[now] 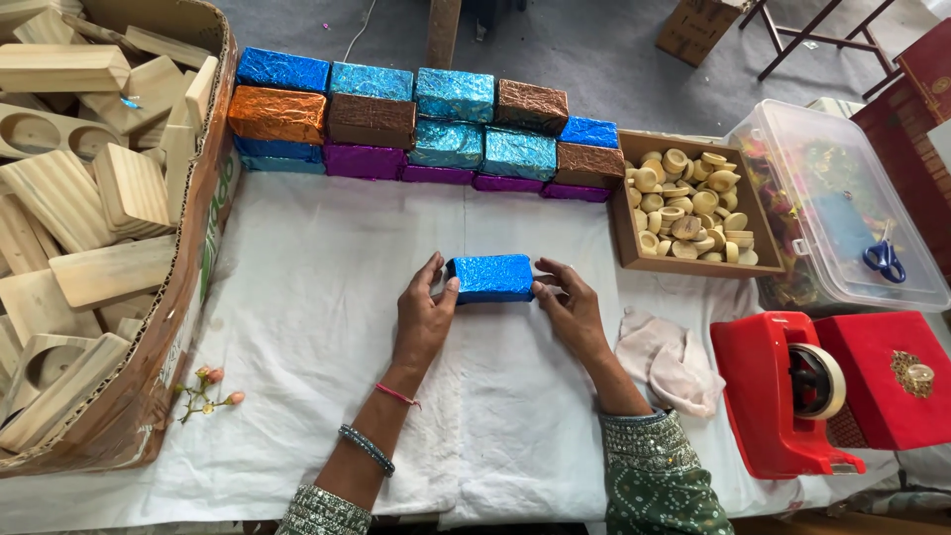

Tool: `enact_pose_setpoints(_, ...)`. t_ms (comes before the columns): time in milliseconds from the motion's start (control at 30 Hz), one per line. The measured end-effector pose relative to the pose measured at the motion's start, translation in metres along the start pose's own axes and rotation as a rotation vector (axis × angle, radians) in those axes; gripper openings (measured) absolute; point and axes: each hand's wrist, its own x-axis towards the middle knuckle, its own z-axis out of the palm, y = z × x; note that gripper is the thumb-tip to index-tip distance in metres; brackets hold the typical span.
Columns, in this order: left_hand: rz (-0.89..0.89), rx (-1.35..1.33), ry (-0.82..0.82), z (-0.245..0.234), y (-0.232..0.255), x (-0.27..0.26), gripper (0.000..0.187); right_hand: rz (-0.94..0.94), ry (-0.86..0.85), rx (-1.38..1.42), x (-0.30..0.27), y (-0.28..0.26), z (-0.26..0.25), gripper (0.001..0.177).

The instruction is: The person wraps a small rectangular object in blue foil, secures it with tape, and places it on a stack of similar wrapped items. Then, the person picks up a wooden box and wipes it thoroughly with a cloth.

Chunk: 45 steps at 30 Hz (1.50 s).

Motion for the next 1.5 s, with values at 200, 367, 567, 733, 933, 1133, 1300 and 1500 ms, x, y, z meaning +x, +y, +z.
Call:
enact_pose_setpoints(200,0.013,0.126,-0.074,-0.003,0.016,-0.005,0.061,-0.081,-0.079,-0.048,-0.002,-0.011,0.000,0.055)
enact_pose_setpoints(367,0.105,0.128,-0.112,0.000,0.008,-0.006,0.066,-0.031,-0.135,-0.026,0.000,0.002,-0.002,0.056)
enact_pose_setpoints(567,0.134,-0.020,-0.142,-0.003,-0.010,0.005,0.072,-0.090,-0.153,0.100,0.005,0.020,0.005,0.058)
enact_pose_setpoints(733,-0.091,-0.269,-0.123,-0.011,-0.003,0.009,0.083,-0.059,-0.104,0.042,-0.005,0.002,0.011,0.062)
enact_pose_setpoints(933,-0.127,-0.159,-0.139,-0.010,-0.012,0.011,0.082,-0.079,-0.067,-0.074,-0.009,-0.019,0.012,0.063)
enact_pose_setpoints(1133,-0.108,-0.213,-0.158,-0.009,-0.011,0.011,0.078,-0.075,-0.058,-0.283,-0.016,-0.055,0.014,0.083)
enact_pose_setpoints(1300,-0.128,-0.171,-0.177,-0.009,-0.013,0.011,0.072,-0.248,-0.072,-0.285,-0.013,-0.036,0.011,0.080)
enact_pose_setpoints(1500,-0.125,-0.113,-0.201,-0.009,-0.009,0.011,0.076,-0.201,-0.076,-0.288,-0.013,-0.038,0.013,0.080)
